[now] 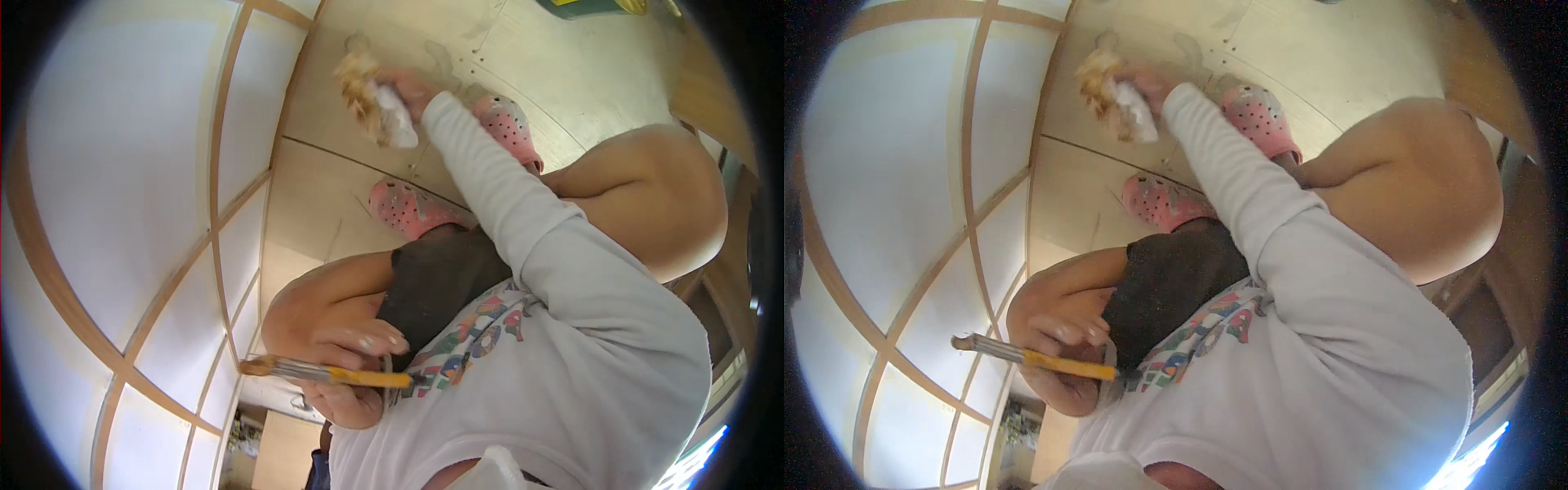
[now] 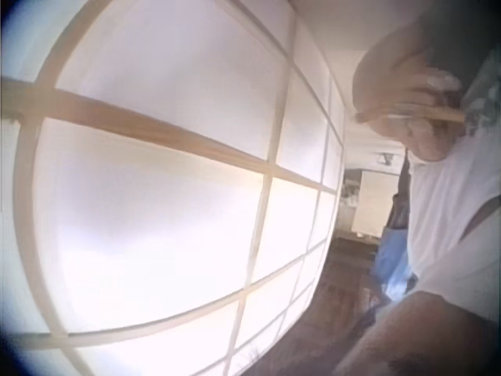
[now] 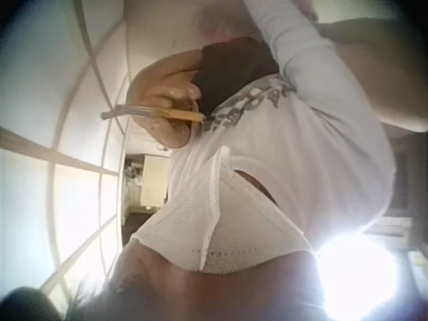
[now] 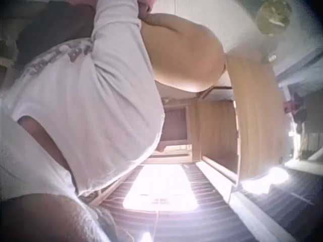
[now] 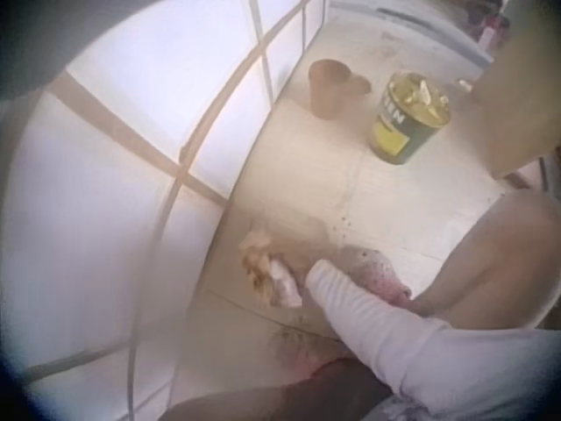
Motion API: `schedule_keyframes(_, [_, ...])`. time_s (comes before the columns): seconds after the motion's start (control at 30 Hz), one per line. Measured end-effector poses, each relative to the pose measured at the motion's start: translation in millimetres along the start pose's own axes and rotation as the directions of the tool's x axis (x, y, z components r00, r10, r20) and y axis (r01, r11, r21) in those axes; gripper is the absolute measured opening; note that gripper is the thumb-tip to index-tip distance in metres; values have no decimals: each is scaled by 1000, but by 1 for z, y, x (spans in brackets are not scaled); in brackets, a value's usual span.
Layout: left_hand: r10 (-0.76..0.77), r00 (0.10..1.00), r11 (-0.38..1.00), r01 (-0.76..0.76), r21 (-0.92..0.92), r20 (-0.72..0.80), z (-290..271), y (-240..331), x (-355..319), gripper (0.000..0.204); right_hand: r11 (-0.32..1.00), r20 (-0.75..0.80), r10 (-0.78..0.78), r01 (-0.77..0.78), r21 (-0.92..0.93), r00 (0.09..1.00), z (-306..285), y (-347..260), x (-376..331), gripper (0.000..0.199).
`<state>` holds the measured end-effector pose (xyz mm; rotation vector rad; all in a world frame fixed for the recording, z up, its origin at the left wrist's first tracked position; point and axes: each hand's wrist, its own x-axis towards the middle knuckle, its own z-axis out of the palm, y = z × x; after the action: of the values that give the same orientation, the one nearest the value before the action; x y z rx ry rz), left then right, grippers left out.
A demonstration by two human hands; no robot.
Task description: The recorder applies stain or paint to the thin wooden slats of a lattice-style furniture component or room divider using a small brush and a cloth.
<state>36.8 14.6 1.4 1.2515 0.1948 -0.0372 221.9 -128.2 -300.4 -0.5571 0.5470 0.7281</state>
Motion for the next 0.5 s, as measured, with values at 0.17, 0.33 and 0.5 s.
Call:
schedule_keyframes(0.17, [161, 886, 911, 37, 411, -436, -8, 0, 11, 32, 954, 459, 300, -257, -155, 836, 82, 80, -2, 53])
schedule_keyframes(0.33, [48, 828, 957, 123, 264, -559, -19, 12, 24, 37, 912, 747, 383, -93, -400, 543, 176, 106, -55, 49])
schedule_keyframes(0.5, [53, 840, 907, 185, 378, -540, -14, 13, 30, 39, 895, 720, 326, 46, -444, 612, 199, 106, -85, 43])
